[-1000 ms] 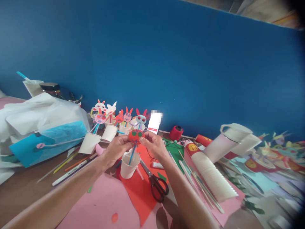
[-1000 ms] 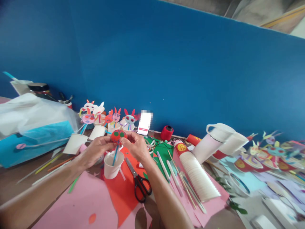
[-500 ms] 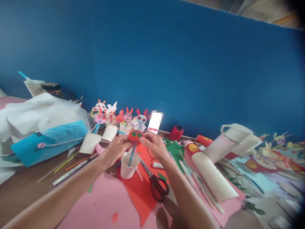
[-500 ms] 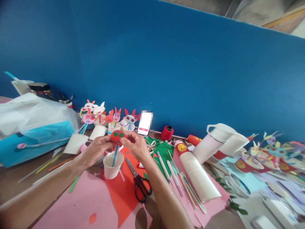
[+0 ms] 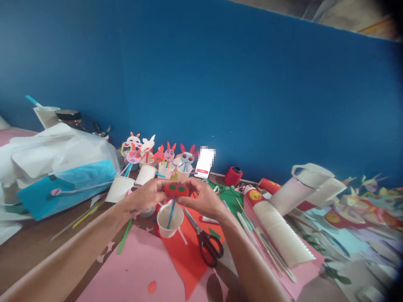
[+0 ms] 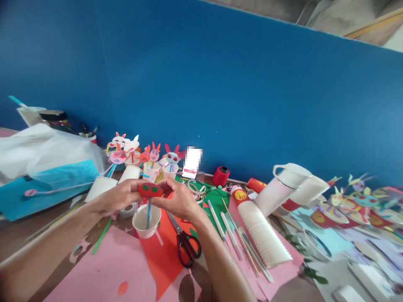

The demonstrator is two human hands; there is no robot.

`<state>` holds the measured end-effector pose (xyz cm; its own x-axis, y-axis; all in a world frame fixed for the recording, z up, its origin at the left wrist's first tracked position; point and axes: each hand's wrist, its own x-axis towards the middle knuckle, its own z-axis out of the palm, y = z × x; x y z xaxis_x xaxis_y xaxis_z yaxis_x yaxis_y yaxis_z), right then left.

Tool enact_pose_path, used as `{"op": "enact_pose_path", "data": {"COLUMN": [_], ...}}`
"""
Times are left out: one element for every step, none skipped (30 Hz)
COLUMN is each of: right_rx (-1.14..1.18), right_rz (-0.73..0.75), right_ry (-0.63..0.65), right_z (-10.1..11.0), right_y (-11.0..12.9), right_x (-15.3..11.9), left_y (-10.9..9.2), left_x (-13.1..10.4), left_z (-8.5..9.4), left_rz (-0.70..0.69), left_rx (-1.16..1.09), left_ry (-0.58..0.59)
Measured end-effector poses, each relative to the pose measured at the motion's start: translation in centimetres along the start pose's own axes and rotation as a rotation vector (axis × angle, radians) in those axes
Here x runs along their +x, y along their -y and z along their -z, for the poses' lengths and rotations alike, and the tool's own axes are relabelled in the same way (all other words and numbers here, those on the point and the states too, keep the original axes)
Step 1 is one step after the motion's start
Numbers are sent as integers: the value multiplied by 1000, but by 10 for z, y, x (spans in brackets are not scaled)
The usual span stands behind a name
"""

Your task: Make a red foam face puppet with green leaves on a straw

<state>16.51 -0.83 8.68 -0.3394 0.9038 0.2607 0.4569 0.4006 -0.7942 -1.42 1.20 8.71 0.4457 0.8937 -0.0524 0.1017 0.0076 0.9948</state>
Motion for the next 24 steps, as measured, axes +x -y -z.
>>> {"op": "enact_pose_path", "data": {"right_rx": [-24, -48, -77, -109, -143, -174, -200, -225, -252, -283, -314, -345, -373, -395, -414, -434, -452, -466, -478, -490, -500, -507, -511, -509], "right_rz": [0, 4, 11, 19, 26, 31, 33, 34, 34, 33, 29, 22, 10, -7, -29, -47, -59, -66, -70, -74, -82, -94, -106, -123], "right_ry": [10, 20, 25, 30, 36, 47, 64, 89, 121, 152, 177, 187, 181, 160, 119, 80, 43, 20, 14, 18, 34, 54, 74, 98], "right_z": [0, 0, -1, -1, -1, -1, 0, 2, 4, 8, 12, 18, 24, 31, 37, 44, 50, 54, 58, 61, 62, 62, 60, 58], "right_y": [2, 4, 6, 8, 9, 10, 11, 11, 11, 10, 8, 7, 4, 1, -2, -5, -9, -13, -17, -21, -25, -30, -36, -43], "right_x": [-2, -3, -4, -6, -7, -8, -9, -10, -11, -12, -13, -14, -15, -15, -16, -16, -16, -16, -17, -19, -23, -27, -33, -39], "left_y": [-3, -5, -6, -7, -8, -8, -9, -9, -10, -11, -13, -16, -20, -24, -30, -36, -41, -46, -49, -51, -49, -45, -38, -29], "left_x": [-1, -3, -4, -5, -5, -5, -5, -5, -5, -5, -5, -6, -9, -13, -18, -26, -34, -44, -53, -62, -70, -76, -80, -82], "left_z": [3, 6, 10, 13, 16, 18, 21, 23, 25, 26, 28, 29, 29, 28, 27, 23, 18, 10, 1, -12, -25, -41, -56, -71], "left_rz": [9, 9, 10, 13, 21, 33, 41, 44, 41, 29, 9, -22, -64, -109, -167, -218, -255, -278, -273, -266, -240, -184, -116, -71], "left_rx": [8, 4, -7, -24, -39, -51, -56, -56, -50, -39, -21, 2, 29, 58, 81, 103, 115, 127, 148, 155, 161, 172, 170, 152], "left_ry": [14, 29, 40, 52, 60, 63, 62, 59, 52, 39, 19, -19, -74, -137, -226, -295, -341, -357, -317, -213, -48, 115, 257, 369]}}
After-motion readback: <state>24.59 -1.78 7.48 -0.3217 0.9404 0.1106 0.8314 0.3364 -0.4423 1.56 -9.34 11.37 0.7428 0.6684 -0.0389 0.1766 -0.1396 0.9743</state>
